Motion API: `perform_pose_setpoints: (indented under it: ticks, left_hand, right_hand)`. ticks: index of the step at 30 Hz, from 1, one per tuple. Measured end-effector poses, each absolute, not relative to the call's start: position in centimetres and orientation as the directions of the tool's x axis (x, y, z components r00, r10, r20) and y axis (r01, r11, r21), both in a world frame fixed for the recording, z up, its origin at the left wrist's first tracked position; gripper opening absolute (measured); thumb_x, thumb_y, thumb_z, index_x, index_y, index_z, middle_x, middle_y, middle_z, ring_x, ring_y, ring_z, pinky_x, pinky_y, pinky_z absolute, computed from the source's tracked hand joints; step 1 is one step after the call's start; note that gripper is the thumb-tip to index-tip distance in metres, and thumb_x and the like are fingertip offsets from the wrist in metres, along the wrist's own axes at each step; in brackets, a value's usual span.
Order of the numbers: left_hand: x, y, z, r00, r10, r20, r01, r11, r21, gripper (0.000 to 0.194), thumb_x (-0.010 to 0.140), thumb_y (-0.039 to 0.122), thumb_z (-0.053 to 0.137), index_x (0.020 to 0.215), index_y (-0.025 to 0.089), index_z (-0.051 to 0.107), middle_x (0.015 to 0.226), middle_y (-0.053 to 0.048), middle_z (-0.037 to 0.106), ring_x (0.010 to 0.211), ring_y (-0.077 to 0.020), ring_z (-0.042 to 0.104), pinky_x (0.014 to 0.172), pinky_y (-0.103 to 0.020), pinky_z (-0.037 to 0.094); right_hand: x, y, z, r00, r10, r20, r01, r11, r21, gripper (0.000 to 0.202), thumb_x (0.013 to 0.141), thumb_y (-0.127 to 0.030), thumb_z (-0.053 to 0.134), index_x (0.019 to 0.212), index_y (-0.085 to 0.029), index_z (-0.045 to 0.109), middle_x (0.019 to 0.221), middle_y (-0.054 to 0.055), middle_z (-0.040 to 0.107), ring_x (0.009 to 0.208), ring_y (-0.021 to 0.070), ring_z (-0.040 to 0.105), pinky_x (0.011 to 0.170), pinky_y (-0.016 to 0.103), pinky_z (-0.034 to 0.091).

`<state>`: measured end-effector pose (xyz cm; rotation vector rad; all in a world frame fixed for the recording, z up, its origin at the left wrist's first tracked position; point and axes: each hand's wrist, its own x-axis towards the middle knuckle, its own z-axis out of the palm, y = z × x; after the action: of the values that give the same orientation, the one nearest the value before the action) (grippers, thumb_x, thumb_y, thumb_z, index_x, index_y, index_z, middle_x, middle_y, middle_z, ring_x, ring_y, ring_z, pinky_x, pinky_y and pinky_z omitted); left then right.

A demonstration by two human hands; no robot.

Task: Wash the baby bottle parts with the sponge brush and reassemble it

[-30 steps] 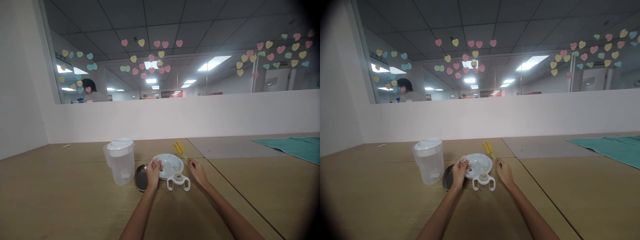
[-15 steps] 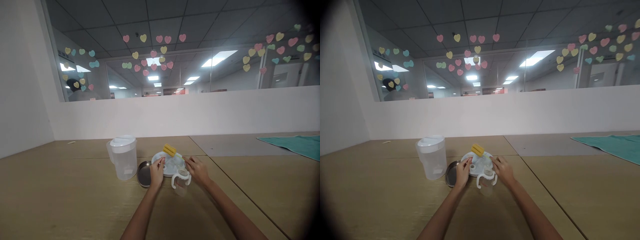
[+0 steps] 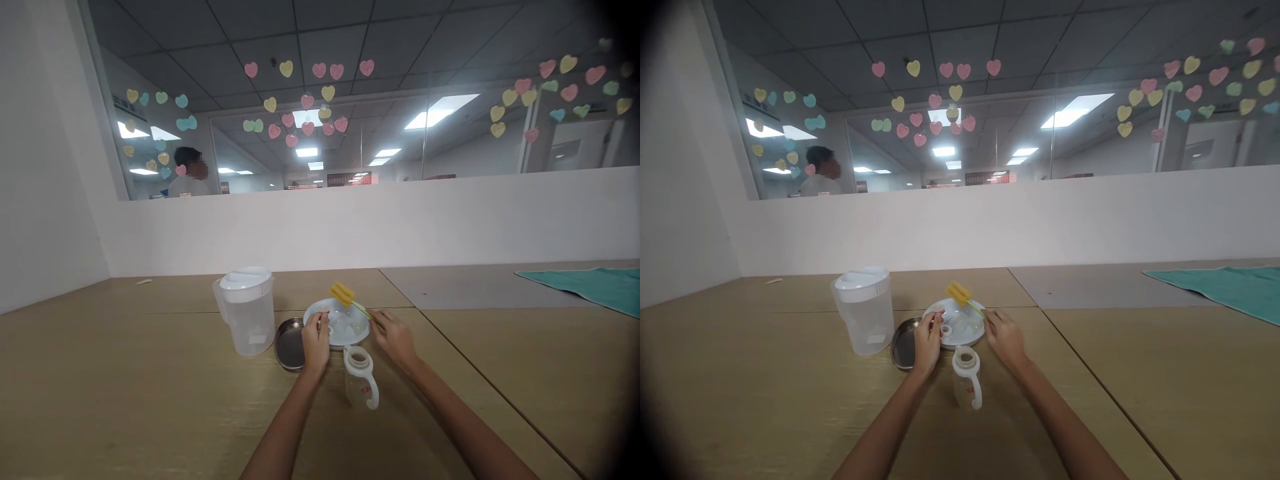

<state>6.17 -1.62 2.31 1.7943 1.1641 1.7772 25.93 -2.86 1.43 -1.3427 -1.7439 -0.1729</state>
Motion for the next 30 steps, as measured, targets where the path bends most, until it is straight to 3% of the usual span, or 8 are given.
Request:
perform_pose_setpoints:
  ticks: [5,9,14,19,25,30]
  left_hand:
    - [6.1,-1.6,2.3,-0.141,0.742,0.655,0.299,-0.599,0.743,0.035,0.085,0.043,0.044,0.091,0.016,0.066,0.081,-0.006,0.065,0.062,-0.0134,0.055,0.061,-0.023,0.040]
    - [6.0,-1.6,2.2,-0.152,0.743,0.652,0.295,-0.596,0.747,0.033,0.085,0.043,0.045,0.088,0.017,0.066,0.078,-0.005,0.064,0.063,-0.0136,0.055,0.061,-0.023,0.040]
    - [6.0,-1.6,2.2,-0.145,0.738,0.659,0.304,-0.600,0.740,0.033,0.085,0.042,0.044,0.085,0.016,0.065,0.079,-0.005,0.065,0.059,-0.0128,0.054,0.058,-0.023,0.039]
    - [5.9,-1.5,2.1,-0.151,0.737,0.659,0.321,-0.594,0.738,0.032,0.085,0.042,0.045,0.085,0.017,0.065,0.076,-0.005,0.064,0.062,-0.0145,0.055,0.058,-0.023,0.038]
    - [5.9,-1.3,2.0,-0.173,0.750,0.638,0.269,-0.587,0.763,0.030,0.083,0.043,0.048,0.078,0.018,0.064,0.067,-0.003,0.062,0.058,-0.0142,0.053,0.058,-0.023,0.036]
    - [5.7,-0.8,1.5,-0.181,0.746,0.641,0.344,-0.563,0.752,0.022,0.082,0.033,0.046,0.071,0.018,0.058,0.059,0.000,0.057,0.054,-0.0134,0.050,0.056,-0.023,0.033]
  right_hand:
    - [25.2,-3.2,2.5,0.118,0.841,0.527,0.487,0.414,-0.769,0.039,0.082,-0.048,0.044,0.093,-0.016,0.063,0.081,0.006,0.064,0.075,0.0192,0.057,0.068,0.028,0.042]
    - [24.2,-4.2,3.5,-0.129,0.918,0.375,0.250,0.396,-0.884,0.040,0.076,-0.053,0.054,0.086,-0.015,0.063,0.069,0.002,0.059,0.067,0.0164,0.055,0.062,0.026,0.041]
    - [23.8,-5.4,4.2,-0.385,0.871,0.304,0.060,0.353,-0.934,0.045,0.066,-0.035,0.067,0.106,-0.018,0.057,0.089,0.004,0.064,0.077,0.0156,0.057,0.069,0.026,0.042]
    - [23.9,-5.8,4.4,-0.465,0.875,0.133,0.056,0.179,-0.982,0.040,0.067,-0.029,0.058,0.106,-0.018,0.056,0.096,0.005,0.065,0.058,0.0104,0.050,0.051,0.022,0.035]
    - [24.5,-4.8,3.7,-0.438,0.852,0.287,0.097,0.363,-0.927,0.041,0.070,-0.036,0.064,0.105,-0.017,0.059,0.076,0.000,0.056,0.064,0.0111,0.048,0.058,0.022,0.036]
    - [24.7,-4.5,3.5,-0.424,0.838,0.345,0.139,0.436,-0.889,0.043,0.070,-0.044,0.065,0.103,-0.016,0.060,0.073,0.000,0.053,0.070,0.0127,0.049,0.063,0.023,0.038]
